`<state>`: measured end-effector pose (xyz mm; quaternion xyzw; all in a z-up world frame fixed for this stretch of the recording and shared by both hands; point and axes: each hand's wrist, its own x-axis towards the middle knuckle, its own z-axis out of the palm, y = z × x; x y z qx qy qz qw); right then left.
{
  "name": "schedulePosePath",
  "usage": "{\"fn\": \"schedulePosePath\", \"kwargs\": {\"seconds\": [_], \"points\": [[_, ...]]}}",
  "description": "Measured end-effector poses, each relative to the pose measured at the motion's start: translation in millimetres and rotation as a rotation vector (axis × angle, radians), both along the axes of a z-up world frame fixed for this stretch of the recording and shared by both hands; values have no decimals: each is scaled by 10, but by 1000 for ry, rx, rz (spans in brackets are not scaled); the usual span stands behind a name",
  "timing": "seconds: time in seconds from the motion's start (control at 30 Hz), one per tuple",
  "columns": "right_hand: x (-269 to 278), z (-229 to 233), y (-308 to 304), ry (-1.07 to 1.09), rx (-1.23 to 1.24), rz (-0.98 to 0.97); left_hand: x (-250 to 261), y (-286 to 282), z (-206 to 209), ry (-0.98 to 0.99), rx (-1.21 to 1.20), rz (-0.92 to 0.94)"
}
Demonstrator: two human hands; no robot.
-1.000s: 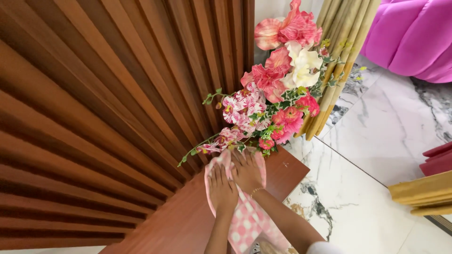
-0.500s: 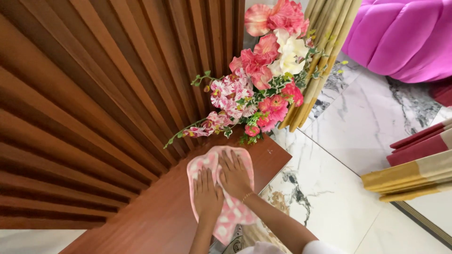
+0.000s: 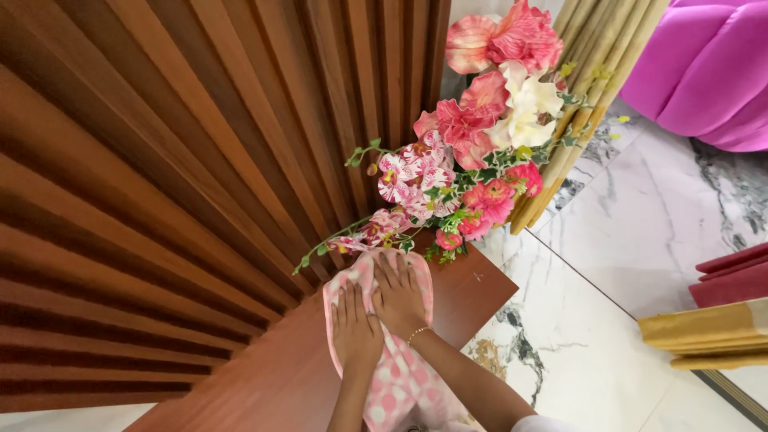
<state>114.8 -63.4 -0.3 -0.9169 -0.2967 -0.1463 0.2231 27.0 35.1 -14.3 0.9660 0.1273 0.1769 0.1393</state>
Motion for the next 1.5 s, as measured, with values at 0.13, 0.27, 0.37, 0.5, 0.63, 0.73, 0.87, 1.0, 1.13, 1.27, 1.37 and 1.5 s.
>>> {"fn": "schedulePosePath", "kwargs": {"seconds": [0.13,0.27,0.37,0.5,0.63,0.73,0.87,1.0,1.13,1.27,1.37,1.5], "points": [[196,-92,110,-17,-11,-2,200,96,-69,-18,-1,37],[412,-152,214,-11,-44,13,316,163,-73,3,23,39],[338,-264,230,18,-68,18,229,160,-8,0,10,39],[386,-310,178,-56,-29,41,221,147,53,70,94,24],[247,-352,143,21,-116,62,21,107,-46,8,36,13],[-77,-298,76,-60,-122,63,-292,63,16,-27,-20,7],[-499,-163,-32,10,-25,133,-690,-25,133,-38,-84,17],[-558,-62,-21,79,-19,180,-711,2,199,-11,-122,42],[-342,-56,202,41,-89,190,-536,120,161,-27,-99,92],[-102,-65,405,84,-130,197,-280,286,94,-58,-116,127],[24,-143,479,81,-156,212,-137,391,61,-43,-125,143],[99,-237,505,101,-167,220,-63,438,18,3,-143,145]]}}
